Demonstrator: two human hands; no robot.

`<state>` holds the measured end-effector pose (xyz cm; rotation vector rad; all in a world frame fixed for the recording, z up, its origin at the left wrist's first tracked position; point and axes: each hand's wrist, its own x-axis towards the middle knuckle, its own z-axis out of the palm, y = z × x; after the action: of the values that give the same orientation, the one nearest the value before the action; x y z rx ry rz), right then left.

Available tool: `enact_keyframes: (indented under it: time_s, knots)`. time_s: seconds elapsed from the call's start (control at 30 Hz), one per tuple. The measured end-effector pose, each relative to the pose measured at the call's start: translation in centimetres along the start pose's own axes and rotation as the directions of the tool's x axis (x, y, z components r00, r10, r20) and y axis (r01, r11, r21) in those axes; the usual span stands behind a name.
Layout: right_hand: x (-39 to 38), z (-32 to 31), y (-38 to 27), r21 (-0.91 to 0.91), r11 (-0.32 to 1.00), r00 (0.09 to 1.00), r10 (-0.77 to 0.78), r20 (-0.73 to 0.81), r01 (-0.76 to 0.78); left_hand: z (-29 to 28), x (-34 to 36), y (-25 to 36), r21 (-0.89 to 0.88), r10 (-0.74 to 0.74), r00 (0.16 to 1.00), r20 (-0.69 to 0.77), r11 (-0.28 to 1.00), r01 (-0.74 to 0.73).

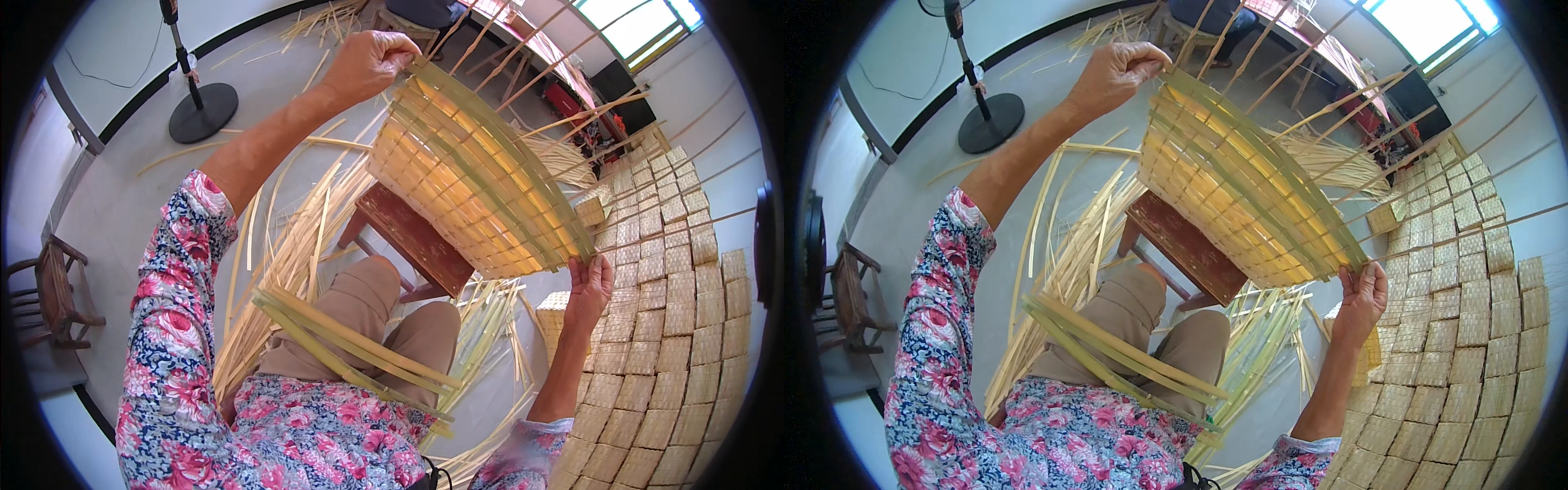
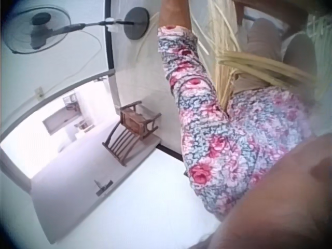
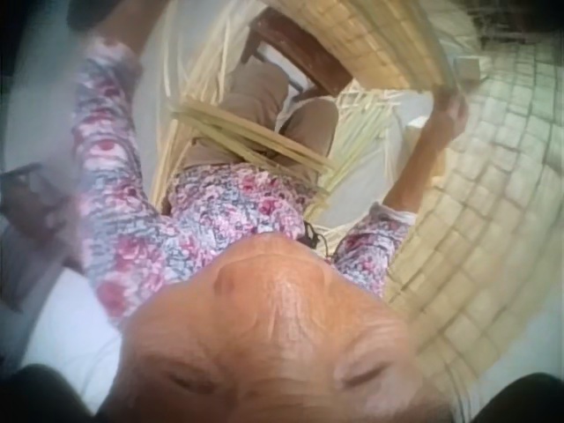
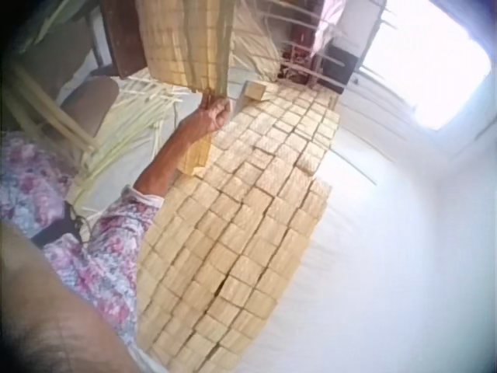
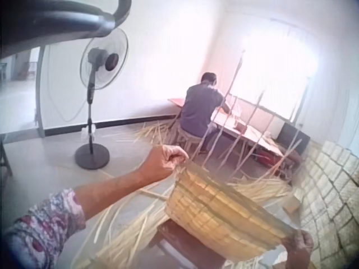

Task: The person weaves a basket by hand using thin strips of bamboo or reed. They interlace the strips through a pre-formed frame, pulling them tight and adjusting the weave pattern to build up the basket's walls.

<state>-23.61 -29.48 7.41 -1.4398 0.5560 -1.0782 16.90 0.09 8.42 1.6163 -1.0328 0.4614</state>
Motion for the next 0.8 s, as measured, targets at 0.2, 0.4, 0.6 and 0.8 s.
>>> enact_keyframes:
  time_s: [0.2,0.4,0.6,0.8]
  knots:
    - [-0.2,-0.1,-0.3,-0.001,1.000,1.000,-0.006,0.007,0.006,-0.6,0.2,0.1,0.088,0.007,0.999,0.053,0.996,-0.012]
    - [-0.4,0.3,-0.4,0.024,0.999,0.999,-0.028,0.044,0.027,-0.7,0.7,1.6,0.111,0.101,0.994,0.044,0.988,-0.106]
    - [-1.1,0.9,-0.7,0.020,1.000,1.000,-0.017,0.004,0.017,-0.3,1.1,1.6,0.199,0.099,0.990,0.096,0.973,-0.116]
    - [-1.0,0.8,-0.3,-0.090,0.993,0.997,-0.074,-0.029,0.071,0.2,0.9,0.2,0.057,-0.032,0.983,0.178,0.998,0.023]
